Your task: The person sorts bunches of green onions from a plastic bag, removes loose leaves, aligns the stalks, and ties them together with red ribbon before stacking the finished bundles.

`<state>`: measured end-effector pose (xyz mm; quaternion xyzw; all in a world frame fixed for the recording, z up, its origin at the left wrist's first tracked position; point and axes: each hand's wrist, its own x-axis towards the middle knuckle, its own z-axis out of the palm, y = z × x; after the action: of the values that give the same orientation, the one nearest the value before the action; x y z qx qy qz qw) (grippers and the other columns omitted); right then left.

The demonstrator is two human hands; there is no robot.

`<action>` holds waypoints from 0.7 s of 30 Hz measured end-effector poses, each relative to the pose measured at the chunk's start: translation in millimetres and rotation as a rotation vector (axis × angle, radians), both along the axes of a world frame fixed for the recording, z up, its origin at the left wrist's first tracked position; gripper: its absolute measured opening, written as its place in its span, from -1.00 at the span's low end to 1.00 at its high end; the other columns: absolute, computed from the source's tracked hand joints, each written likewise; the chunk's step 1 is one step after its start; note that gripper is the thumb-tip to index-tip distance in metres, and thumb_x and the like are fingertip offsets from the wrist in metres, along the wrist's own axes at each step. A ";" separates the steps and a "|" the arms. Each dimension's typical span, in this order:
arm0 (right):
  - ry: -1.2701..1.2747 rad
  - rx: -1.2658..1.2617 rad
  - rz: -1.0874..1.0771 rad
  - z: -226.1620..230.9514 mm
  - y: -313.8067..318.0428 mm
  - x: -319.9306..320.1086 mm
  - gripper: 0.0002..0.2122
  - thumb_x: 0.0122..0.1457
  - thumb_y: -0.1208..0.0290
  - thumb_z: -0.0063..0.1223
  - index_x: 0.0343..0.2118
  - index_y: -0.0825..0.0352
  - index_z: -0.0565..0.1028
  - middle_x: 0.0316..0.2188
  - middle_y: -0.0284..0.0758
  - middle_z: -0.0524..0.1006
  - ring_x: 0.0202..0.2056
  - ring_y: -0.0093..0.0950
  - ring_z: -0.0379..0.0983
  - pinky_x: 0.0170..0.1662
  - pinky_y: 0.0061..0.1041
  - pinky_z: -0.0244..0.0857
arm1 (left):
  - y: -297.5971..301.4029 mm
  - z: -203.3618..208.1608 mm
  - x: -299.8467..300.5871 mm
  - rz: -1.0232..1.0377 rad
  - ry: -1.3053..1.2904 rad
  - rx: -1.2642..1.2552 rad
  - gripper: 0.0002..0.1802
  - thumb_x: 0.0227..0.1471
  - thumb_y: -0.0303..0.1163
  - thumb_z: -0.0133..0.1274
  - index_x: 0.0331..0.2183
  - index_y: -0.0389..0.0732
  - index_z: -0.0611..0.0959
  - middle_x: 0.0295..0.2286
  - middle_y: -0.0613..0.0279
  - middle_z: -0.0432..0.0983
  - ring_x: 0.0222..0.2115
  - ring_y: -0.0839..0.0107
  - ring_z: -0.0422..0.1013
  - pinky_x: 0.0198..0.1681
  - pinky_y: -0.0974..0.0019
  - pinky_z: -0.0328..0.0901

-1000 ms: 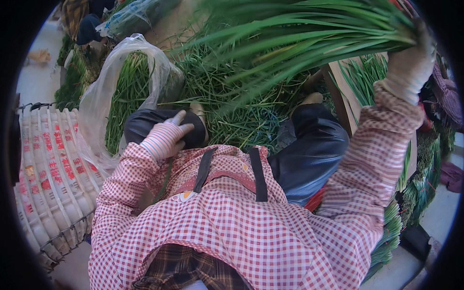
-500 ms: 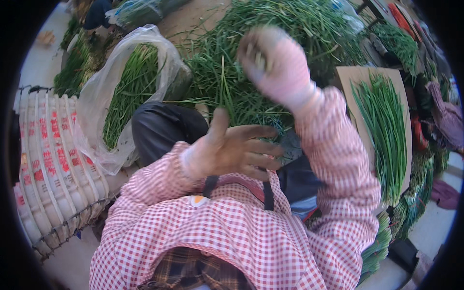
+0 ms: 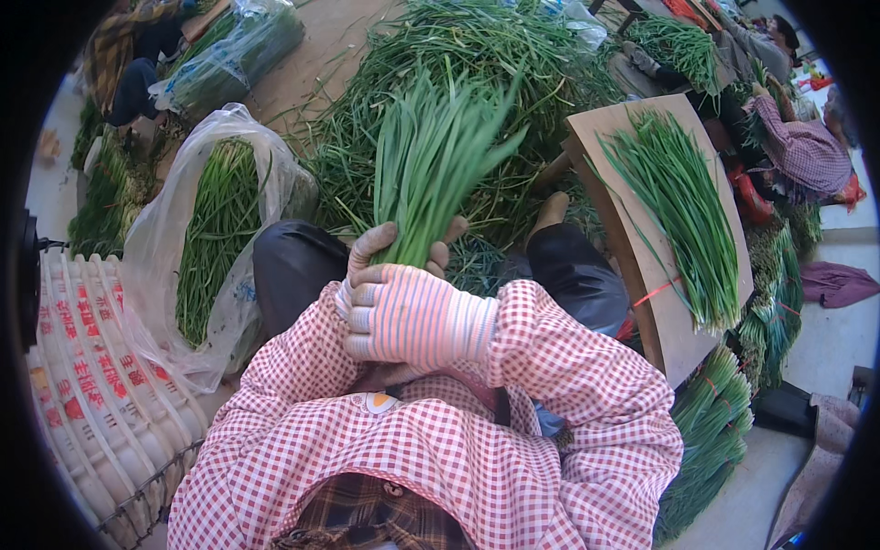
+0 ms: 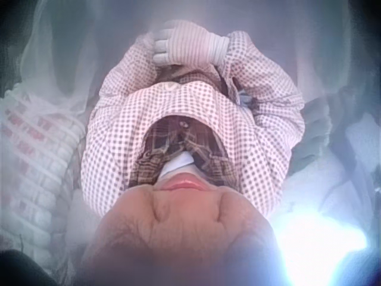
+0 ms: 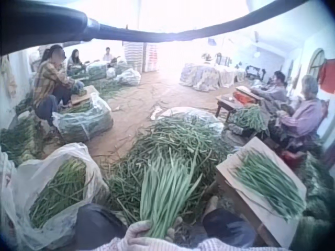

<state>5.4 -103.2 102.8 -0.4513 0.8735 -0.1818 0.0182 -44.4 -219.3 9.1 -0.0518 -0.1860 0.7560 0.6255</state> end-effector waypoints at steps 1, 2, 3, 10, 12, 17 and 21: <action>-0.008 0.002 0.025 2.1 -4.1 0.9 -0.68 0.04 0.18 0.12 -0.16 0.20 0.53 -0.16 -0.33 0.53 -0.06 -0.34 0.44 0.13 -0.19 0.20 | -3.6 2.1 -1.3 -0.014 -0.021 0.045 -0.32 0.25 -0.24 -0.13 0.28 -0.27 0.07 -0.03 -0.21 0.43 0.00 0.08 0.42 0.03 0.09 0.39; -0.019 -0.011 0.042 4.3 -4.4 4.2 -0.68 0.04 0.17 0.11 -0.16 0.20 0.53 -0.16 -0.33 0.53 -0.07 -0.35 0.44 0.14 -0.20 0.19 | -3.3 4.1 -2.6 0.047 0.046 -0.069 -0.38 0.22 -0.28 -0.10 0.23 -0.28 0.17 -0.08 -0.13 0.48 -0.06 0.12 0.46 -0.01 0.11 0.42; -0.051 -0.073 0.058 5.4 -3.9 14.8 -0.68 0.04 0.17 0.11 -0.16 0.20 0.53 -0.17 -0.34 0.53 -0.07 -0.36 0.44 0.15 -0.22 0.18 | -2.3 5.1 1.1 0.091 0.109 -0.188 -0.43 0.19 -0.32 -0.07 0.18 -0.29 0.26 -0.14 -0.06 0.52 -0.13 0.17 0.49 -0.05 0.13 0.44; -0.821 -0.942 -1.048 -2.1 91.6 108.2 -0.64 -0.14 0.43 0.44 -0.29 0.37 0.49 -0.43 -0.42 0.50 -0.36 -0.57 0.45 -0.28 -0.56 0.36 | 27.2 31.5 24.4 0.318 0.732 -0.569 -0.38 -0.11 -0.33 0.23 0.03 -0.31 0.49 -0.18 0.14 0.55 -0.32 0.34 0.55 -0.20 0.26 0.48; -0.910 -1.154 -0.937 -26.0 134.1 114.7 -0.12 -0.15 -0.04 0.43 0.14 0.42 0.26 -0.10 -0.30 0.43 -0.09 -0.51 0.37 0.00 -0.45 0.29 | 56.1 38.0 33.4 0.284 0.905 -0.471 -0.36 -0.15 -0.36 0.26 0.02 -0.30 0.50 -0.16 0.14 0.54 -0.30 0.35 0.54 -0.18 0.28 0.46; -0.399 -1.458 -0.760 19.2 172.2 94.6 -0.20 -0.08 0.05 0.42 0.17 0.37 0.31 0.01 -0.31 0.47 0.00 -0.45 0.40 0.08 -0.42 0.28 | 158.8 55.2 46.7 0.534 1.465 -0.337 -0.14 -0.33 -0.44 0.45 0.07 -0.27 0.44 -0.10 0.15 0.51 -0.05 0.33 0.41 0.04 0.21 0.34; 0.082 -1.380 -1.021 96.1 223.1 101.6 -0.53 -0.08 0.57 0.38 -0.04 0.36 0.49 -0.18 -0.33 0.59 -0.19 -0.49 0.53 -0.07 -0.46 0.43 | 260.3 120.4 41.1 0.657 1.848 -0.198 0.13 -0.40 -0.45 0.50 0.18 -0.20 0.18 -0.05 0.17 0.44 -0.04 0.37 0.36 0.05 0.26 0.30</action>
<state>107.0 119.9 198.9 0.0809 0.6634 -0.6419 -0.3758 -3.2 41.0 129.5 0.5613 0.4350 0.6474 0.2766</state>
